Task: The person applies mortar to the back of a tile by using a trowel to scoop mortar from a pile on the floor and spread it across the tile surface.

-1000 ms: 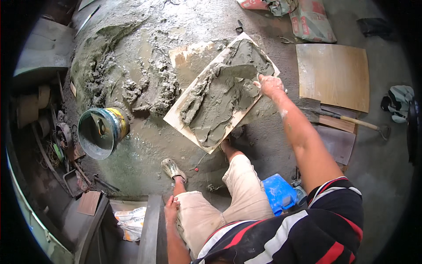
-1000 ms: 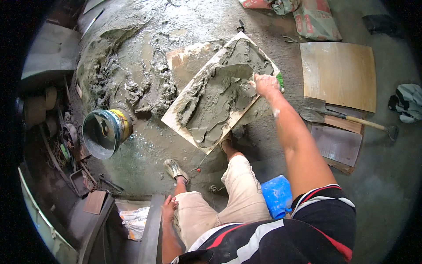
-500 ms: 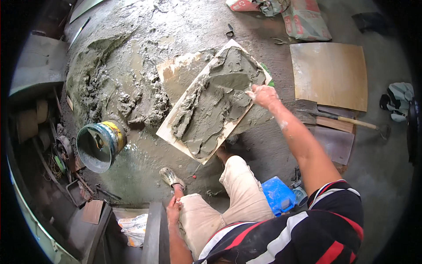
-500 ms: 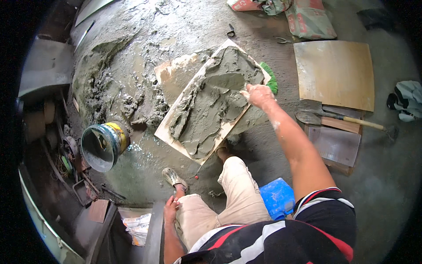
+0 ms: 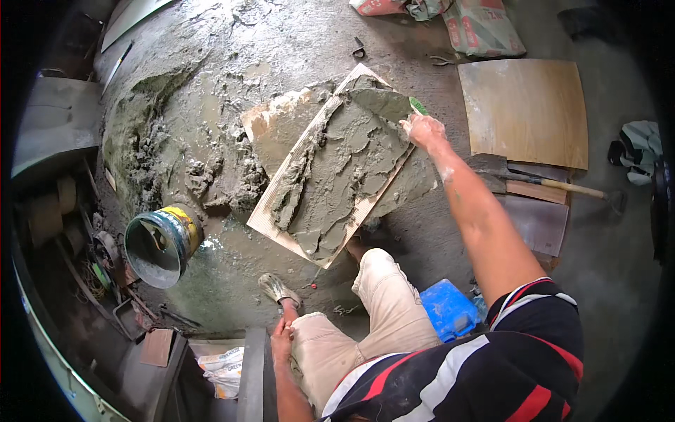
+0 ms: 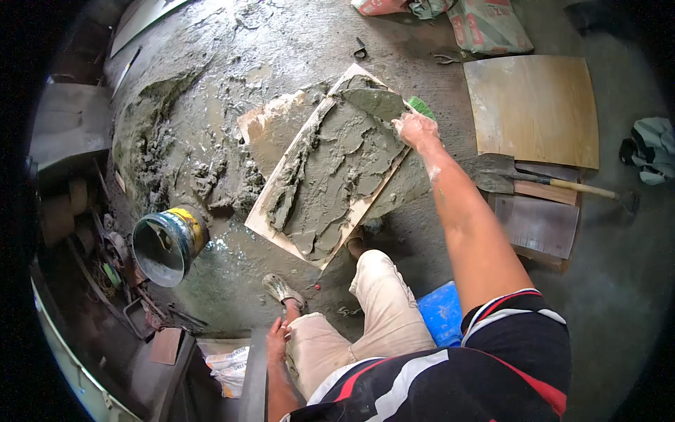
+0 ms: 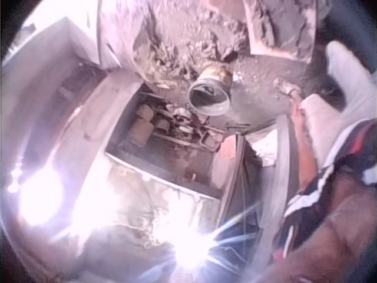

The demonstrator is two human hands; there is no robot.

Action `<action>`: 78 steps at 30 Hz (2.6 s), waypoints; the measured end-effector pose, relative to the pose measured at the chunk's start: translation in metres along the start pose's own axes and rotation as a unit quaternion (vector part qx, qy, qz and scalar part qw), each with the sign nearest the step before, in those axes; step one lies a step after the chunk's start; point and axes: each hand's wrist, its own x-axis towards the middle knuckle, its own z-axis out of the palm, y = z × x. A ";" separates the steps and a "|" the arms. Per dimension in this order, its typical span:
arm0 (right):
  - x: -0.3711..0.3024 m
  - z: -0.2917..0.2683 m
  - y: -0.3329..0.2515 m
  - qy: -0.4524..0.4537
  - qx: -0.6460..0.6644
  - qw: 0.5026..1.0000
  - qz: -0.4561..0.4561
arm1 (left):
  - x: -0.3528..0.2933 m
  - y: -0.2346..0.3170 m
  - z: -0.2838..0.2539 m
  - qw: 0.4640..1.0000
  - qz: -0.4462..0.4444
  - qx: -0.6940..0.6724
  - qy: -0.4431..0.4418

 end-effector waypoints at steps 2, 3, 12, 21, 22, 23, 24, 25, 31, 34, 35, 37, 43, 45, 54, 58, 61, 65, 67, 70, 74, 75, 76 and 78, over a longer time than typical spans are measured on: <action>-0.003 0.005 0.003 0.006 0.006 1.000 -0.003 | -0.004 0.007 0.003 1.000 -0.003 0.005 -0.001; -0.005 0.007 0.005 0.013 0.011 1.000 -0.007 | -0.006 0.011 0.006 1.000 -0.002 -0.001 -0.004; 0.015 -0.004 0.005 0.028 0.053 0.998 -0.018 | 0.011 -0.005 -0.029 0.999 0.013 -0.030 0.015; -0.014 0.017 -0.027 -0.223 0.515 0.802 0.204 | -0.002 0.016 0.001 1.000 0.003 -0.002 0.006; -0.027 0.021 -0.035 -0.221 0.535 0.789 0.204 | -0.003 0.019 0.003 1.000 -0.001 -0.007 0.011; -0.040 0.018 -0.045 -0.241 0.539 0.781 0.202 | -0.007 0.021 0.001 1.000 0.000 -0.007 0.015; -0.051 0.017 -0.050 -0.246 0.559 0.770 0.183 | -0.011 0.023 -0.001 1.000 0.002 -0.007 0.016; -0.058 0.014 -0.049 -0.236 0.583 0.757 0.176 | -0.012 0.025 -0.001 1.000 0.005 -0.007 0.012; -0.013 0.021 -0.052 -0.257 0.698 0.640 0.195 | -0.014 0.019 -0.005 1.000 0.011 -0.007 0.021; -0.003 0.024 -0.061 -0.244 0.671 0.678 0.176 | -0.014 0.009 -0.003 1.000 0.003 -0.003 0.027; -0.010 0.023 -0.067 -0.257 0.642 0.703 0.166 | -0.014 0.002 -0.007 1.000 0.003 -0.002 0.030; -0.025 0.022 -0.071 -0.290 0.597 0.734 0.144 | -0.014 -0.011 -0.012 1.000 -0.008 0.008 0.026; -0.062 0.025 -0.053 -0.168 0.411 0.889 0.108 | -0.018 0.001 0.007 1.000 0.001 0.025 -0.016; -0.064 0.035 -0.063 -0.090 0.233 0.967 -0.059 | -0.014 0.004 0.009 1.000 0.009 0.019 -0.019; -0.040 0.038 -0.056 -0.035 0.229 0.970 0.073 | -0.019 -0.003 -0.028 1.000 0.021 -0.005 0.011; -0.053 0.059 -0.024 -0.013 0.257 0.956 0.137 | -0.019 -0.017 -0.028 1.000 -0.008 0.025 0.016; -0.074 0.073 -0.005 -0.099 0.444 0.856 0.244 | -0.021 -0.020 -0.018 0.999 -0.015 0.031 -0.007; -0.108 0.079 0.006 -0.132 0.597 0.742 0.276 | -0.024 -0.014 -0.013 0.999 -0.014 0.026 -0.016; -0.126 0.074 0.005 -0.176 0.661 0.674 0.281 | -0.024 -0.011 -0.020 1.000 0.000 0.017 -0.009; -0.129 0.079 0.015 -0.150 0.725 0.602 0.301 | -0.018 -0.004 -0.025 0.999 0.019 0.037 -0.002; -0.130 0.093 0.008 -0.241 0.753 0.549 0.272 | -0.018 -0.005 -0.031 1.000 0.022 0.011 0.000; -0.137 0.094 -0.003 -0.261 0.754 0.548 0.252 | -0.020 -0.006 -0.034 1.000 0.017 0.013 0.003; -0.143 0.093 -0.017 -0.277 0.740 0.554 0.262 | -0.024 -0.007 -0.036 1.000 0.017 0.013 0.006; -0.158 0.098 -0.024 -0.279 0.725 0.580 0.247 | -0.026 -0.007 -0.030 0.999 -0.005 0.051 0.001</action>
